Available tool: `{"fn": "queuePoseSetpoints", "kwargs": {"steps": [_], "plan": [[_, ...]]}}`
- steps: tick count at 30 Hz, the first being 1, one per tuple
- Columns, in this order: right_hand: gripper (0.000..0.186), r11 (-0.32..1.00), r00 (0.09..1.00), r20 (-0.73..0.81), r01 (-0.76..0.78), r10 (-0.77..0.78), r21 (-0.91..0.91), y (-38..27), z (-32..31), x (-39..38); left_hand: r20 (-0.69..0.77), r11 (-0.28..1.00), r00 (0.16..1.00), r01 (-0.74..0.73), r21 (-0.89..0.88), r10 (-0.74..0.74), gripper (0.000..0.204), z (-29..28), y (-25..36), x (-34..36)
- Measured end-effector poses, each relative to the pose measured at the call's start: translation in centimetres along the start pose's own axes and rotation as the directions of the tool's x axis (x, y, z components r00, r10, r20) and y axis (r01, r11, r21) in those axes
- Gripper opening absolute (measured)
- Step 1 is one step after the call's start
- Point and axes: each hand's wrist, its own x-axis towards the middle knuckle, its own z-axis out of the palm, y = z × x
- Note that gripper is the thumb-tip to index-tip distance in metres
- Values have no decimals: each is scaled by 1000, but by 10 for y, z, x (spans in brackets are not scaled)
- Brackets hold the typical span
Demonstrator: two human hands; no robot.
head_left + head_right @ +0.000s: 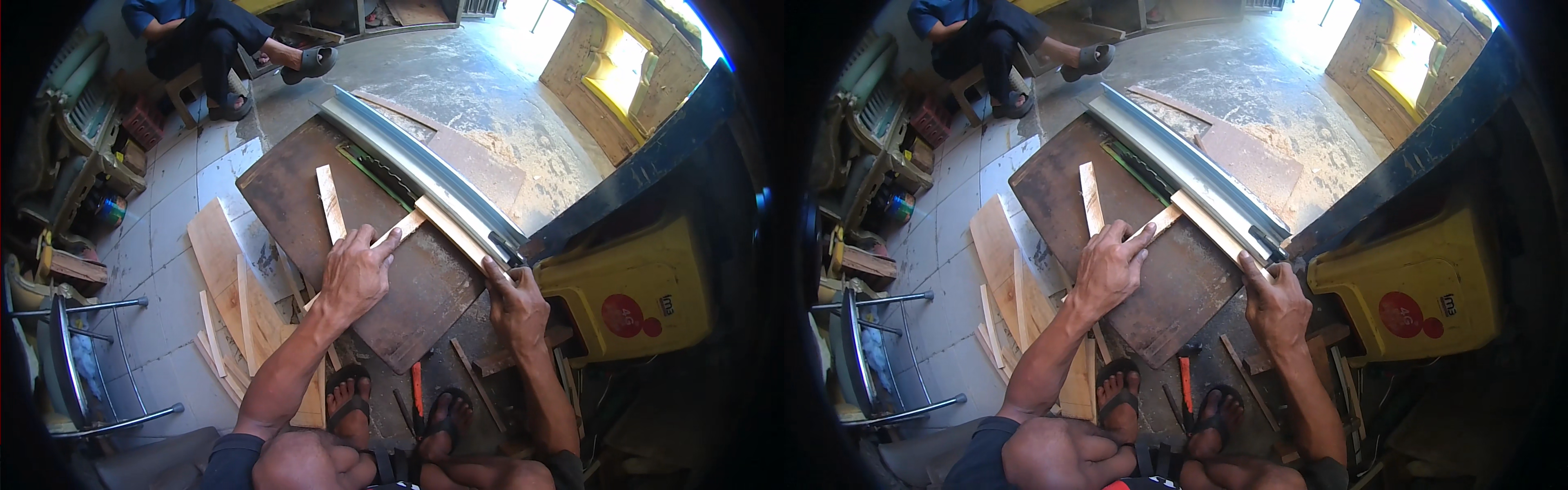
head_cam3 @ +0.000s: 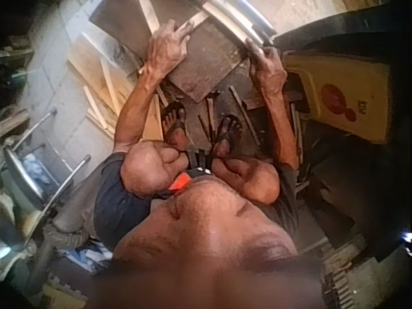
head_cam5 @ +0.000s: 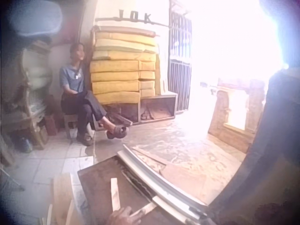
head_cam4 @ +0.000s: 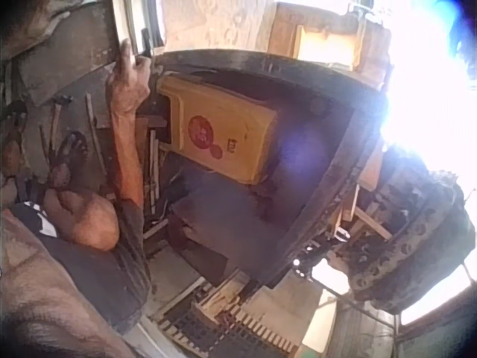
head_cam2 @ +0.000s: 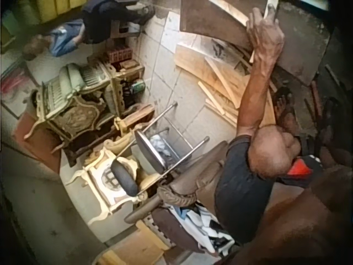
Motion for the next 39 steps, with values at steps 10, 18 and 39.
{"fn": "queuePoseSetpoints", "kwargs": {"steps": [10, 18, 39], "plan": [[41, 964, 999, 7, -36, 35, 263, -7, -10, -18, -60, 1000, 998, -17, 22, 19, 43, 7, 0, -3], [38, 852, 989, 105, -142, 103, 504, 5, -8, -30, -37, 999, 999, -23, 38, 24, 42, 8, -1, -1], [43, 975, 978, 27, 204, -207, 85, 32, -7, 16, -42, 999, 999, -32, 24, 33, 40, 7, -3, 2]]}}
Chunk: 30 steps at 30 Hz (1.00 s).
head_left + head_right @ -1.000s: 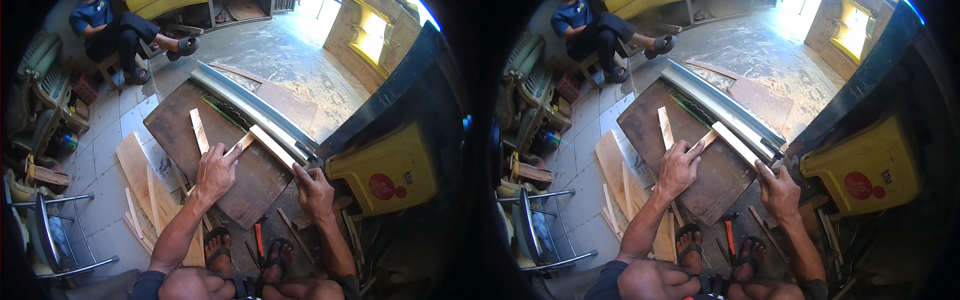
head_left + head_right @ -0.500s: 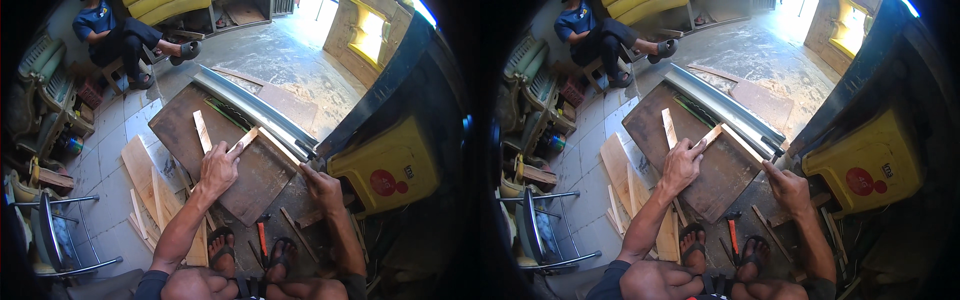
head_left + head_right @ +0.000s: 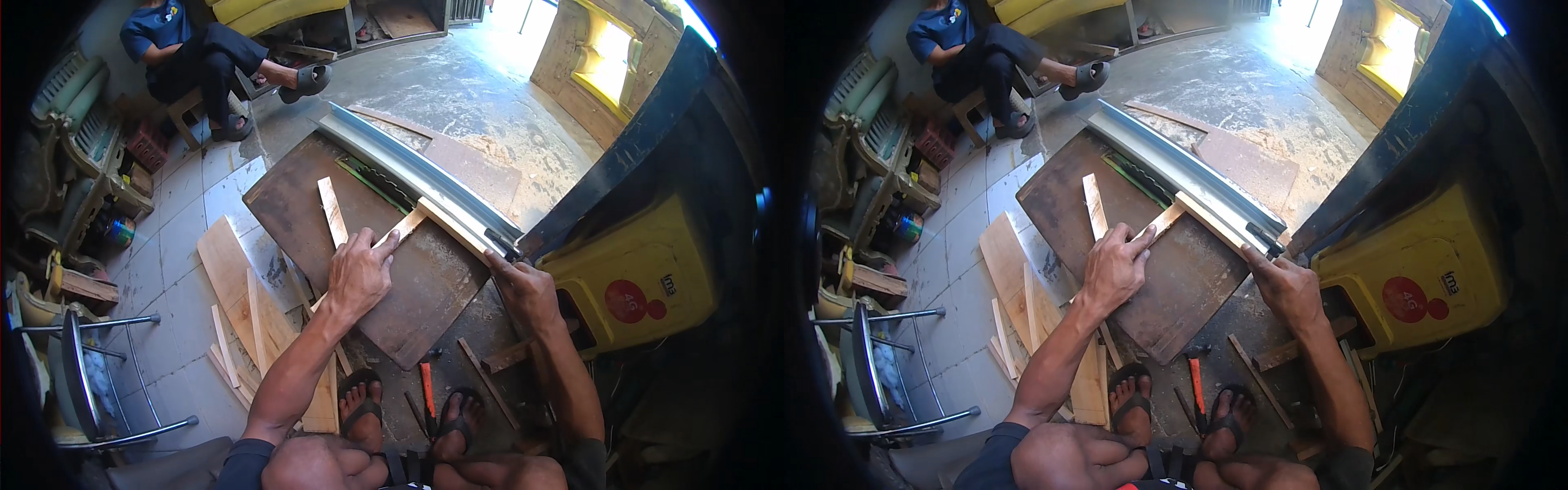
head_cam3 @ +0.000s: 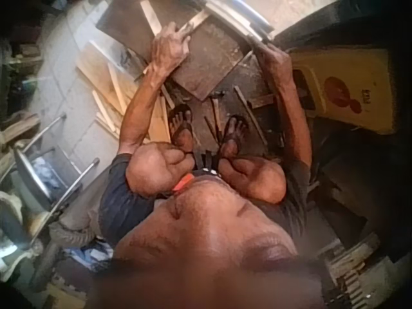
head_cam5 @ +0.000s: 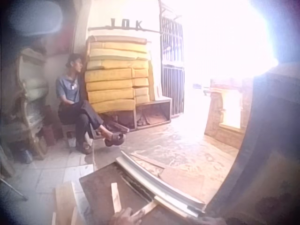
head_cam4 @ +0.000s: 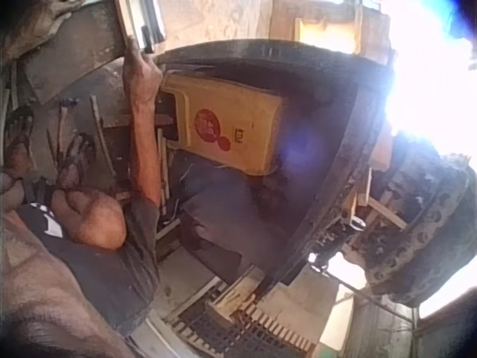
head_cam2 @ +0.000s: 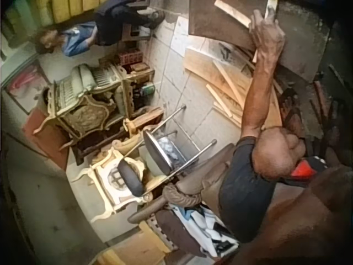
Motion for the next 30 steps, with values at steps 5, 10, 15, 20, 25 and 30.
{"fn": "queuePoseSetpoints", "kwargs": {"steps": [5, 10, 15, 20, 25, 30], "plan": [[45, 999, 1000, 4, 11, -12, 30, 2, -3, 2, -8, 1000, 1000, 9, -30, -9, 39, 0, 0, 1], [47, 1000, 999, 30, 16, -16, 19, 2, -2, 1, -25, 1000, 999, 25, -13, -25, 39, 0, 1, -1], [46, 1000, 998, 57, 29, -29, -2, 3, 9, 14, -8, 999, 1000, 27, -32, -27, 39, 1, 0, -1], [45, 1000, 998, 58, 23, -23, -12, 0, 10, 19, -10, 999, 1000, 26, -42, -27, 39, -1, -2, 1], [51, 999, 997, -47, 54, -54, -7, 10, 8, 10, -28, 1000, 1000, 8, -23, -9, 40, 0, 4, 1], [54, 999, 999, 10, 32, -32, -6, 4, 8, -6, -37, 999, 999, 3, -53, -5, 39, 0, -4, -5]]}}
